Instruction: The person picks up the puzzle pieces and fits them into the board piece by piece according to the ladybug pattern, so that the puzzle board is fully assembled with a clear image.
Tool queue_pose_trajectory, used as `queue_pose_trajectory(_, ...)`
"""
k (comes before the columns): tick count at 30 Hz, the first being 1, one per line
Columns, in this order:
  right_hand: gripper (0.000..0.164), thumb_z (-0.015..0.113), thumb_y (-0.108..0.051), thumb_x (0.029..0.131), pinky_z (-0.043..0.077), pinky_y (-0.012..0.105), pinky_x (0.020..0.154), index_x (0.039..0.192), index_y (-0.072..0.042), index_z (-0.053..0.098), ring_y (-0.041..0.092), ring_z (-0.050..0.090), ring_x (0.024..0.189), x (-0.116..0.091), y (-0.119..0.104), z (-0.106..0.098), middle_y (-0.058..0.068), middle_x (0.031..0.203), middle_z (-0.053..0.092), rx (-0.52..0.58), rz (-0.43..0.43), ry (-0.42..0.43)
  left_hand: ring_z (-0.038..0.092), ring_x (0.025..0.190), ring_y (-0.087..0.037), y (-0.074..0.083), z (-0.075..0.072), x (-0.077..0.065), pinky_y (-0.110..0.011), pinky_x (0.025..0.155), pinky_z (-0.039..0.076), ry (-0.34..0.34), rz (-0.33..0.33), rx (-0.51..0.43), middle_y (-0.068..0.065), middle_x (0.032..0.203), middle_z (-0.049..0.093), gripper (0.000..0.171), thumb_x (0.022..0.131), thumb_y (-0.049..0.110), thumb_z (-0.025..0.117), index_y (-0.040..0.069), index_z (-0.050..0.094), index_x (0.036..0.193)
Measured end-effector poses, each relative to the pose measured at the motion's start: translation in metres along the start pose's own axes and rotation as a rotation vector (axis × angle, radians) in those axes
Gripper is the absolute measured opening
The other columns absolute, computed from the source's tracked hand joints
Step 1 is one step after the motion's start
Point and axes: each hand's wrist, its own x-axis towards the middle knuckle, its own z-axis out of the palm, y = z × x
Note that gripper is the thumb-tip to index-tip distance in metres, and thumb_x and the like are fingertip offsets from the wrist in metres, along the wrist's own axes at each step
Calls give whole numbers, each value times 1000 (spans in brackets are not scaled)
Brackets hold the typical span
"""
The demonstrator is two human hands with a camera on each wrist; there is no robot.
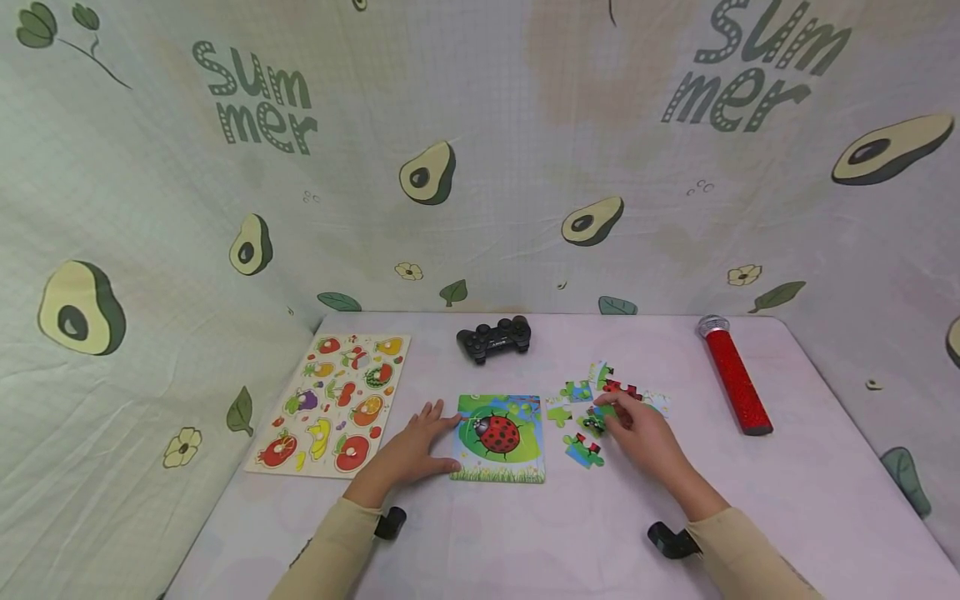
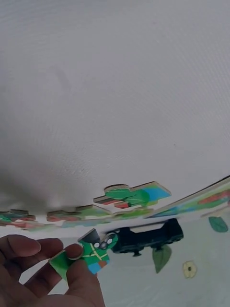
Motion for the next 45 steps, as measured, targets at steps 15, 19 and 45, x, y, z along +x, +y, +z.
queue_pose_trajectory(15,28,66,-6,98,42,25,60,124,-9,59,13,50,72,12,-12,10,6,94,67,75,-68,35,11,155,-36,1,-1,-1,-52,126,15,6,13,-8,-19,167,19,80,86,43,80,17,47,154)
queue_pose_trajectory(19,28,64,-3,96,38,24,56,123,-10,61,11,46,65,16,-15,15,4,88,66,87,-89,26,12,155,-38,1,-2,-1,-54,125,16,5,22,-6,-21,167,20,80,86,42,81,16,47,154)
queue_pose_trajectory(45,27,73,-11,95,55,26,58,121,-12,67,9,69,76,28,-35,43,5,101,68,192,-88,-65,12,155,-38,1,-2,-1,-53,125,15,-4,23,2,-20,167,20,80,86,43,80,16,47,154)
